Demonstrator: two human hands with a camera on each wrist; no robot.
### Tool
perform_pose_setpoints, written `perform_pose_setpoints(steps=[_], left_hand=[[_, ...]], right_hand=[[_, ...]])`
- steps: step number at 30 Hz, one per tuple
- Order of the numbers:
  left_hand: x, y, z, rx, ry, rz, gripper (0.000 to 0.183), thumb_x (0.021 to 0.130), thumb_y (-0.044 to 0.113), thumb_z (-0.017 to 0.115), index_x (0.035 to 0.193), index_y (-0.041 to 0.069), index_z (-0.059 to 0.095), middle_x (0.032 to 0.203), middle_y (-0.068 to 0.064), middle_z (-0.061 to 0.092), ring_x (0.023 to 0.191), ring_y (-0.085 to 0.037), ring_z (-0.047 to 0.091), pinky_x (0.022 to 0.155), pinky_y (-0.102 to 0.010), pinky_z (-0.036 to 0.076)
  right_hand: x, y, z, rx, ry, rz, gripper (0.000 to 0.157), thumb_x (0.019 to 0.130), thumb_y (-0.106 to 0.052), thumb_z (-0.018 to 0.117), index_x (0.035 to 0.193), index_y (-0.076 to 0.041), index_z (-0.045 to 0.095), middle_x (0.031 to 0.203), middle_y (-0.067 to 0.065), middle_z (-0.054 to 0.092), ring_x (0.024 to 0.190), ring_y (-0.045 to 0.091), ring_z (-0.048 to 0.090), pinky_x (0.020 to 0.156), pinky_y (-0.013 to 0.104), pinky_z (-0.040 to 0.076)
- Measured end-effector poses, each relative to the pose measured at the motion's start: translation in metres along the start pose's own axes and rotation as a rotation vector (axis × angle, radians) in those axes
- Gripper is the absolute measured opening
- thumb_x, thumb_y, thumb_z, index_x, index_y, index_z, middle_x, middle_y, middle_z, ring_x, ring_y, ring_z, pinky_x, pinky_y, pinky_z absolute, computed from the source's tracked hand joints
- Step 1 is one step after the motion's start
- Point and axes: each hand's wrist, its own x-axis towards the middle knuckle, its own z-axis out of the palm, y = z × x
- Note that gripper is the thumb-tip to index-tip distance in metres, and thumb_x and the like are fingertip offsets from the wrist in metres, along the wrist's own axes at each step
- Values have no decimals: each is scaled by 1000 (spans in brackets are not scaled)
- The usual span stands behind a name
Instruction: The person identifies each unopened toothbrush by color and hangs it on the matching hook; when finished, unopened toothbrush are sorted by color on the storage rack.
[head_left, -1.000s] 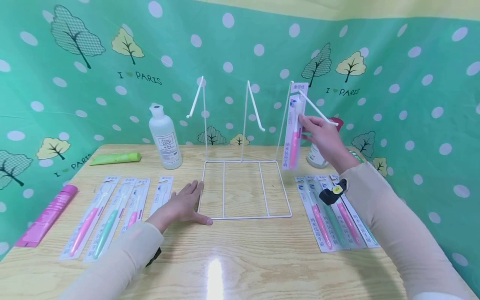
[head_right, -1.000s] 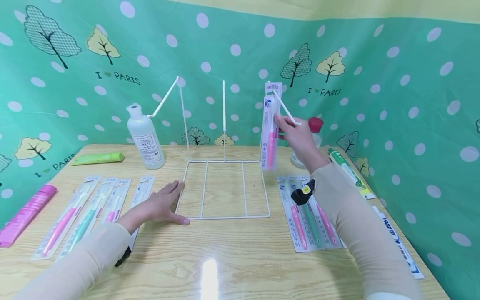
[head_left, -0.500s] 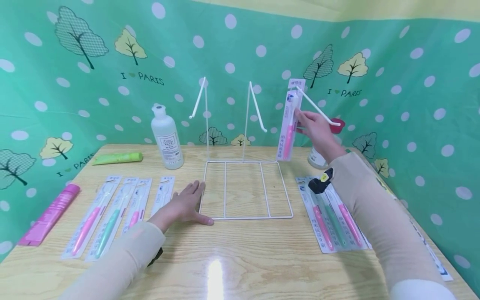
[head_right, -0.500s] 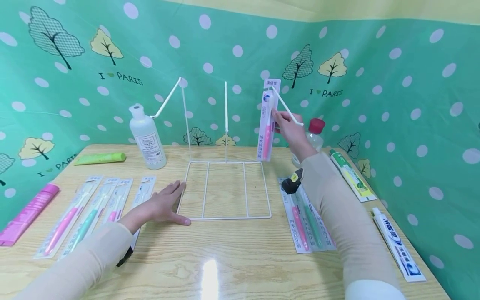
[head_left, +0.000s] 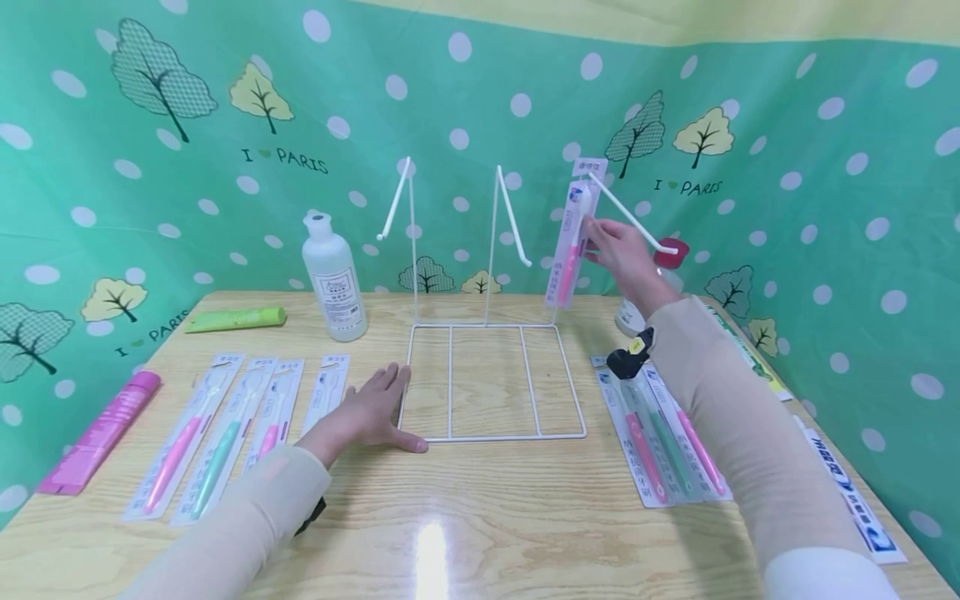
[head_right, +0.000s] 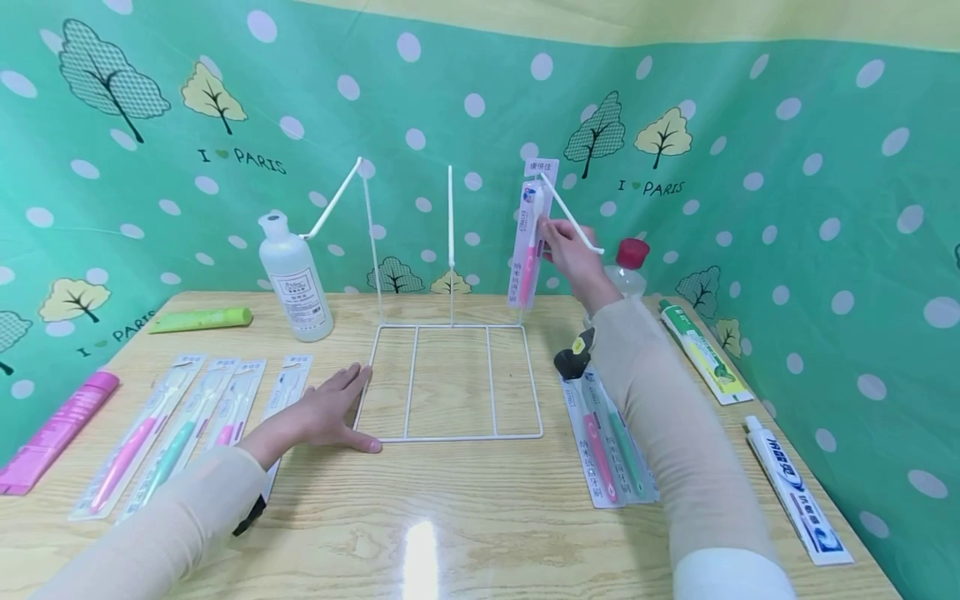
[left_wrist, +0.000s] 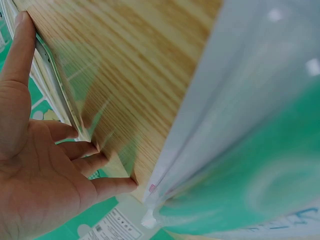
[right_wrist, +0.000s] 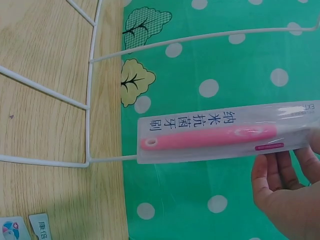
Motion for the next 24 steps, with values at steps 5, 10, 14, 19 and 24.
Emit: perform_pose_setpoints(steps=[5,10,14,19,24], left_hand=[[1,-1,1,3,4,1,124,57,66,70,145,3,10,149,-21,5,135,-39,5,99,-66,7],[0,0,1,7,6,0,123,58,66,70,145,3,10,149,-21,5,135,-39,6,99,-67,7],[0,1,0,6,4,-2,123,58,65,70,145,2,10,149,-21,6,135,-39,6,99,-67,8],[-1,2,-1,9,5,-8,122,58,65,70,145,2,11,149,-22,6,135,-39,6,99,-66,8],[-2,3,-1,6,4,-4,121,59,64,71,145,2,11,149,-22,6,135,-40,6,99,-66,7]], right_hand=[[3,1,-1,-20,-15,-4,47,92,-39,46,126,-6,49,127,11,50,118,23,44,100,37,36],[4,2,-4,-54,-25,-8,45,93,-40,44,123,-6,51,124,9,51,116,20,45,99,38,36],[4,4,-8,-122,-28,-28,48,94,-41,43,127,-8,48,127,9,49,118,22,43,98,39,37],[0,12,-18,-274,-14,-27,53,92,-45,44,132,-11,43,132,8,43,121,24,40,98,39,38],[-15,18,-31,-409,-4,23,57,88,-53,47,132,-17,44,133,9,42,119,30,43,97,49,35]])
